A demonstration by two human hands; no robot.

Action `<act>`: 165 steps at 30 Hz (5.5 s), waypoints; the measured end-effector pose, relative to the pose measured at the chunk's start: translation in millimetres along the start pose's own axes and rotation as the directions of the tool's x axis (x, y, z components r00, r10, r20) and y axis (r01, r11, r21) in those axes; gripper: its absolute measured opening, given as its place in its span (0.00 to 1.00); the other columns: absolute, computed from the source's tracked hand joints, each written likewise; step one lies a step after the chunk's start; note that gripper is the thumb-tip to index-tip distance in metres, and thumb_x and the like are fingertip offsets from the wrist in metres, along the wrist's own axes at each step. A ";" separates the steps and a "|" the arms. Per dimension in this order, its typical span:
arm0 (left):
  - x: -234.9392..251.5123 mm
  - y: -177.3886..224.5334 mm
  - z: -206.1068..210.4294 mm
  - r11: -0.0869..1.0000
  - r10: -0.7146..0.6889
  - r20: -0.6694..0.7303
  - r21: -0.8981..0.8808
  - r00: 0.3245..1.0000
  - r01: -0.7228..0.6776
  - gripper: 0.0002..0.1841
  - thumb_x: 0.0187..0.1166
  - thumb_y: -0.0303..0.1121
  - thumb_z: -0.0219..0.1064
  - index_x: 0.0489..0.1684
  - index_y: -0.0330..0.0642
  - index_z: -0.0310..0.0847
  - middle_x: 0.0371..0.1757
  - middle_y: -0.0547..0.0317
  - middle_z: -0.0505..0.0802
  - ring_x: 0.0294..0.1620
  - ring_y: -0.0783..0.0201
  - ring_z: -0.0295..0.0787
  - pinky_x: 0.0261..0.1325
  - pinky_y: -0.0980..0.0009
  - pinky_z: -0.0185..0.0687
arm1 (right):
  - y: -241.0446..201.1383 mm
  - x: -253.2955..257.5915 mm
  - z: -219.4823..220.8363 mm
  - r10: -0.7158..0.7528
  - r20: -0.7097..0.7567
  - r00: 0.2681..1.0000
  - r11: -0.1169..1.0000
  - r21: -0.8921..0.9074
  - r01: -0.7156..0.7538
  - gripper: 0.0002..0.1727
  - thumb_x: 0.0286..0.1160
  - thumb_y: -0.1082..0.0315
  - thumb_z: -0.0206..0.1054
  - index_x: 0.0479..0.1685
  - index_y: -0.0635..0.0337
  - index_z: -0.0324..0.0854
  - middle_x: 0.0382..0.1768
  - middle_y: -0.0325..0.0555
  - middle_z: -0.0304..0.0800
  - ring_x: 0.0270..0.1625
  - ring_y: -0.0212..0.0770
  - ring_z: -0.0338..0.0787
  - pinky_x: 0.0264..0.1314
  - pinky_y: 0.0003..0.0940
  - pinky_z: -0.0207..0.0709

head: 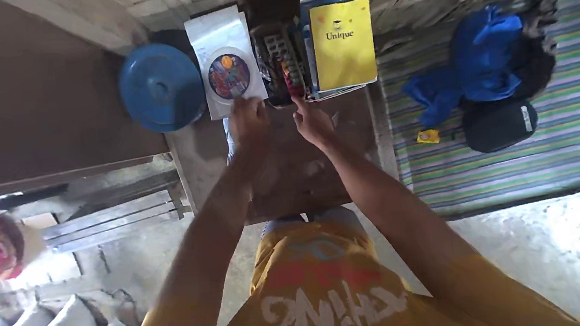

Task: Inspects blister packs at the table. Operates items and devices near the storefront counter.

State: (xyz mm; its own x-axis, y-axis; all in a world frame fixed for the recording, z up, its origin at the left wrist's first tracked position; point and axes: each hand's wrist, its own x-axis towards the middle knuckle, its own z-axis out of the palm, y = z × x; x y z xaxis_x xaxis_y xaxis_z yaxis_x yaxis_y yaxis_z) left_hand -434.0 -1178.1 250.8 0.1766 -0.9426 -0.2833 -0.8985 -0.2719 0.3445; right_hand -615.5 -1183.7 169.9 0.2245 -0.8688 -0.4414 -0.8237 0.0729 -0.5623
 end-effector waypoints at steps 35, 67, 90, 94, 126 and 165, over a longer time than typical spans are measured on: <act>-161.9 8.5 -76.7 0.526 0.019 0.073 -0.849 0.997 0.052 0.15 0.73 0.21 0.74 0.58 0.35 0.87 0.43 0.52 0.96 0.39 0.59 0.95 0.47 0.61 0.95 | -59.4 -156.6 -70.6 -0.180 -0.063 0.982 0.443 0.886 0.138 0.18 0.88 0.59 0.63 0.66 0.62 0.81 0.47 0.50 0.93 0.44 0.43 0.93 0.50 0.44 0.91; -136.5 20.1 -220.9 0.595 0.706 -0.060 -0.492 0.706 -0.636 0.08 0.83 0.35 0.68 0.50 0.46 0.92 0.46 0.64 0.93 0.39 0.75 0.88 0.44 0.75 0.88 | -146.4 -221.2 -188.4 -0.607 0.028 0.794 0.767 0.284 0.576 0.24 0.85 0.58 0.66 0.79 0.48 0.80 0.63 0.37 0.92 0.61 0.29 0.91 0.67 0.36 0.87; -169.6 -26.4 -262.4 0.692 0.627 -0.115 -0.373 0.770 -0.619 0.13 0.84 0.42 0.66 0.55 0.48 0.89 0.51 0.66 0.93 0.47 0.75 0.90 0.52 0.71 0.90 | -146.0 -241.5 -224.6 -0.586 -0.051 0.808 0.749 0.346 0.565 0.12 0.86 0.62 0.65 0.48 0.57 0.92 0.37 0.34 0.93 0.35 0.25 0.89 0.39 0.24 0.86; -168.2 20.0 -244.1 0.642 0.737 -0.090 -0.217 0.670 -0.735 0.20 0.88 0.50 0.59 0.58 0.48 0.90 0.47 0.62 0.95 0.54 0.65 0.90 0.76 0.48 0.74 | -154.7 -233.8 -220.6 -0.605 0.007 0.796 0.765 0.280 0.579 0.14 0.90 0.60 0.60 0.49 0.57 0.90 0.33 0.32 0.90 0.34 0.22 0.84 0.38 0.22 0.80; -129.7 51.1 -229.9 0.460 0.634 -0.054 -0.775 0.771 -0.433 0.07 0.80 0.33 0.68 0.35 0.43 0.90 0.23 0.63 0.88 0.16 0.72 0.78 0.17 0.74 0.74 | -162.3 -233.5 -201.0 -0.595 -0.375 0.711 0.702 0.188 0.687 0.08 0.82 0.66 0.68 0.48 0.60 0.89 0.41 0.41 0.91 0.35 0.31 0.88 0.34 0.26 0.87; -105.2 44.3 -241.2 0.446 0.706 0.266 -0.887 0.656 -0.120 0.04 0.76 0.28 0.73 0.37 0.35 0.88 0.27 0.58 0.92 0.23 0.72 0.86 0.26 0.77 0.83 | -155.8 -230.7 -199.2 -0.541 -0.391 0.745 0.625 0.406 0.667 0.10 0.78 0.70 0.72 0.54 0.59 0.86 0.49 0.43 0.91 0.43 0.34 0.91 0.40 0.28 0.90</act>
State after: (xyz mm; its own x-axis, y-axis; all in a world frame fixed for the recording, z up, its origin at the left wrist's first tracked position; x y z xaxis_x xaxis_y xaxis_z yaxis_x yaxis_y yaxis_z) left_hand -395.5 -1137.7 511.8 -0.6257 -0.7587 -0.1810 -0.0660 -0.1797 0.9815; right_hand -642.7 -1092.2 498.6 0.4094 -0.8777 0.2489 -0.1533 -0.3351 -0.9296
